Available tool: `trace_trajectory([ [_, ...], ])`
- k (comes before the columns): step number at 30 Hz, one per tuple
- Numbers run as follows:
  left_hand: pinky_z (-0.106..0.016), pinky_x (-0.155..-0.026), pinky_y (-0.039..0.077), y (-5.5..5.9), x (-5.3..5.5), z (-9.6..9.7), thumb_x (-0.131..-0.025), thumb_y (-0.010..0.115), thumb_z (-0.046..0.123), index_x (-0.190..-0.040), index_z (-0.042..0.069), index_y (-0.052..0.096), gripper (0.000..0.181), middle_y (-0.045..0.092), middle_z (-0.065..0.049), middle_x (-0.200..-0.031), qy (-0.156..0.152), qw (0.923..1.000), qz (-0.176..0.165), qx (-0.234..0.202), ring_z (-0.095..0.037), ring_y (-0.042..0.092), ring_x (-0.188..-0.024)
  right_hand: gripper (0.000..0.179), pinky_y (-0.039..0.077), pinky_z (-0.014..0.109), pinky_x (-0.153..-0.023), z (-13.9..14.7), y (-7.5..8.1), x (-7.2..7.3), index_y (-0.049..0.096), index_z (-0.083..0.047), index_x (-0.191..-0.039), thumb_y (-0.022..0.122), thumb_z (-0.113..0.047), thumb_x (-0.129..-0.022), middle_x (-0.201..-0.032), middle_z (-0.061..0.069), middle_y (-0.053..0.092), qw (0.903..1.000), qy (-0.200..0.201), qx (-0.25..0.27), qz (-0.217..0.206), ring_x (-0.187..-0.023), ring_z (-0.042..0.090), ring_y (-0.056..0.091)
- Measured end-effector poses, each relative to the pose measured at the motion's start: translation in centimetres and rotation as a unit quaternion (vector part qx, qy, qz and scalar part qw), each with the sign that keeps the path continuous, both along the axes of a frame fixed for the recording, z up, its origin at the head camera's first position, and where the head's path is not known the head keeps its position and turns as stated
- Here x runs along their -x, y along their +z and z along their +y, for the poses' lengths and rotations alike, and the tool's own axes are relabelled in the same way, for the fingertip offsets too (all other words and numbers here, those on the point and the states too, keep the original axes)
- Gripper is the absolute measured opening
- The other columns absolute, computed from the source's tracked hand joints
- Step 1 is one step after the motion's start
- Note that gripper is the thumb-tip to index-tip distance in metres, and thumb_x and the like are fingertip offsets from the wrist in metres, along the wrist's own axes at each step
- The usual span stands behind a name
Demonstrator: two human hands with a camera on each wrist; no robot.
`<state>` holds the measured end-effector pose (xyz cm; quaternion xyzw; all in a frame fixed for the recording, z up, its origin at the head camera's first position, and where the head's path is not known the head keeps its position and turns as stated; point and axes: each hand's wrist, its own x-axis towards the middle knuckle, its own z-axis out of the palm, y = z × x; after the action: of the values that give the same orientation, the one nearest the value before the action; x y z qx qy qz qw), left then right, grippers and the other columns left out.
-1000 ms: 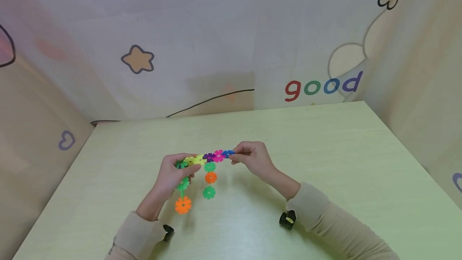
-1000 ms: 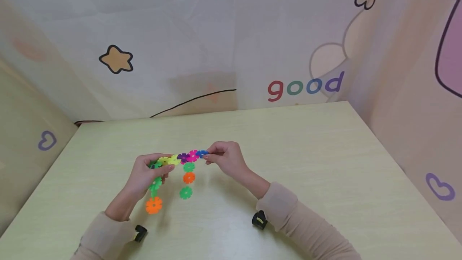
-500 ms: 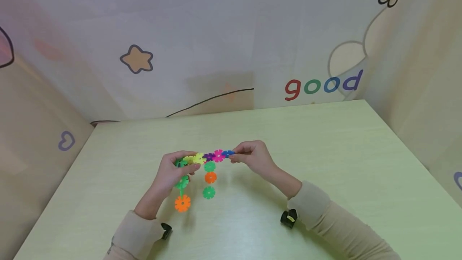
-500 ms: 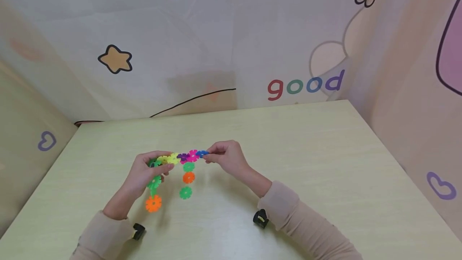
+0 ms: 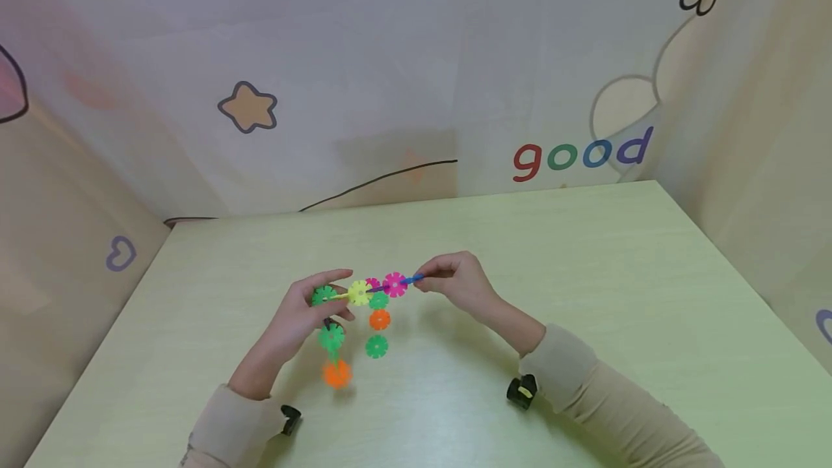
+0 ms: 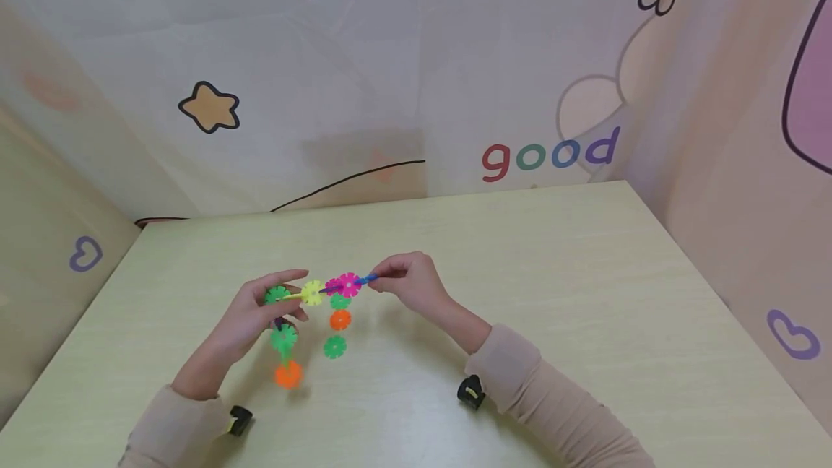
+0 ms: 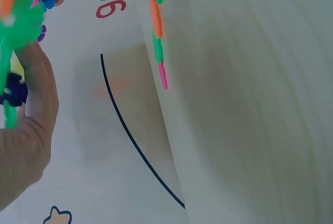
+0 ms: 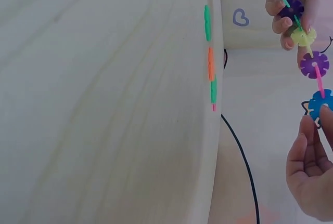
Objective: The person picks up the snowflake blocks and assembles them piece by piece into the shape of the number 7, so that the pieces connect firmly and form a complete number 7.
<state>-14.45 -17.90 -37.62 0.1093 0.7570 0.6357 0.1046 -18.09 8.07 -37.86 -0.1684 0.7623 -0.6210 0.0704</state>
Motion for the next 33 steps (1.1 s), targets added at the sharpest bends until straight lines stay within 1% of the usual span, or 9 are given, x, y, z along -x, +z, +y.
trace_trajectory([
  [6,-0.032,-0.068,0.054,-0.2,0.0,-0.4,-0.084,0.063,0.004,-0.128,-0.002,0.048,0.047,0.050,-0.028,-0.104,-0.051,0.9982,-0.024,0.022,-0.043,0.062,-0.082,0.011,0.051,0.043,-0.076,0.1,-0.1,0.1,0.070,0.001,-0.090,0.067,-0.001,-0.080,-0.083,0.008,0.068,0.9990,0.009,-0.043,-0.012,-0.075,0.022,0.064],
  [10,-0.033,-0.071,0.053,-0.2,0.2,-0.2,-0.083,0.067,0.009,-0.129,0.000,0.048,0.051,0.053,-0.023,-0.099,-0.085,0.9937,-0.032,0.066,-0.039,0.064,-0.077,0.011,0.052,0.042,-0.074,-0.1,-0.1,0.1,0.071,0.001,-0.090,0.068,-0.002,-0.080,-0.084,0.007,0.068,0.9978,0.019,-0.063,-0.005,-0.073,0.019,0.063],
  [15,-0.037,-0.067,0.054,-0.2,0.6,0.0,-0.083,0.067,0.011,-0.131,0.007,0.049,0.052,0.060,-0.014,-0.074,-0.135,0.9849,-0.036,0.102,-0.038,0.062,-0.072,0.011,0.052,0.034,-0.069,-0.7,0.0,0.0,0.071,0.001,-0.089,0.068,-0.004,-0.080,-0.082,0.007,0.068,0.9957,0.030,-0.087,0.009,-0.071,0.016,0.063],
  [17,-0.038,-0.065,0.053,-0.2,0.8,0.0,-0.083,0.067,0.012,-0.132,0.009,0.048,0.052,0.060,-0.013,-0.068,-0.152,0.9817,-0.031,0.110,-0.039,0.062,-0.073,0.010,0.052,0.030,-0.067,-1.0,0.1,-0.1,0.072,0.001,-0.088,0.069,-0.004,-0.079,-0.081,0.007,0.068,0.9947,0.030,-0.097,0.011,-0.070,0.015,0.062],
  [21,-0.035,-0.066,0.053,-0.1,1.0,-0.3,-0.084,0.066,0.015,-0.135,0.010,0.044,0.055,0.061,-0.019,-0.070,-0.190,0.9739,0.001,0.124,-0.037,0.063,-0.075,0.010,0.050,0.026,-0.065,-1.3,0.1,-0.1,0.072,-0.001,-0.088,0.069,-0.005,-0.079,-0.080,0.005,0.068,0.9929,0.035,-0.113,0.016,-0.069,0.014,0.061],
  [24,-0.025,-0.058,0.048,0.0,1.2,-0.4,-0.084,0.066,0.017,-0.136,0.010,0.043,0.057,0.058,-0.014,-0.064,-0.208,0.9652,0.033,0.154,-0.023,0.058,-0.057,0.009,0.050,0.026,-0.065,-1.4,0.1,-0.1,0.073,-0.003,-0.087,0.070,-0.006,-0.079,-0.079,0.004,0.068,0.9916,0.040,-0.122,0.015,-0.068,0.014,0.062],
  [27,-0.022,-0.046,0.037,0.0,1.3,-0.4,-0.083,0.066,0.015,-0.137,0.011,0.040,0.060,0.053,-0.004,-0.059,-0.220,0.9583,0.047,0.177,-0.016,0.041,-0.045,0.009,0.050,0.027,-0.065,-1.5,0.1,-0.2,0.073,-0.003,-0.087,0.070,-0.007,-0.080,-0.078,0.003,0.068,0.9910,0.049,-0.124,0.012,-0.068,0.013,0.062],
  [29,-0.022,-0.048,0.040,-0.1,1.4,-0.4,-0.084,0.066,0.011,-0.138,0.011,0.039,0.061,0.048,-0.002,-0.056,-0.231,0.9578,0.042,0.166,-0.021,0.042,-0.044,0.009,0.051,0.028,-0.066,-1.6,0.1,-0.2,0.073,-0.003,-0.086,0.070,-0.008,-0.080,-0.078,0.003,0.069,0.9907,0.058,-0.123,0.010,-0.068,0.013,0.062],
  [33,-0.029,-0.056,0.049,-0.3,1.3,-0.3,-0.086,0.061,0.005,-0.138,0.007,0.038,0.057,0.057,-0.008,-0.061,-0.242,0.9616,0.027,0.126,-0.040,0.052,-0.055,0.010,0.051,0.030,-0.067,-1.8,0.0,-0.2,0.073,-0.003,-0.086,0.070,-0.010,-0.080,-0.077,0.004,0.069,0.9903,0.071,-0.119,0.010,-0.067,0.014,0.062],
])
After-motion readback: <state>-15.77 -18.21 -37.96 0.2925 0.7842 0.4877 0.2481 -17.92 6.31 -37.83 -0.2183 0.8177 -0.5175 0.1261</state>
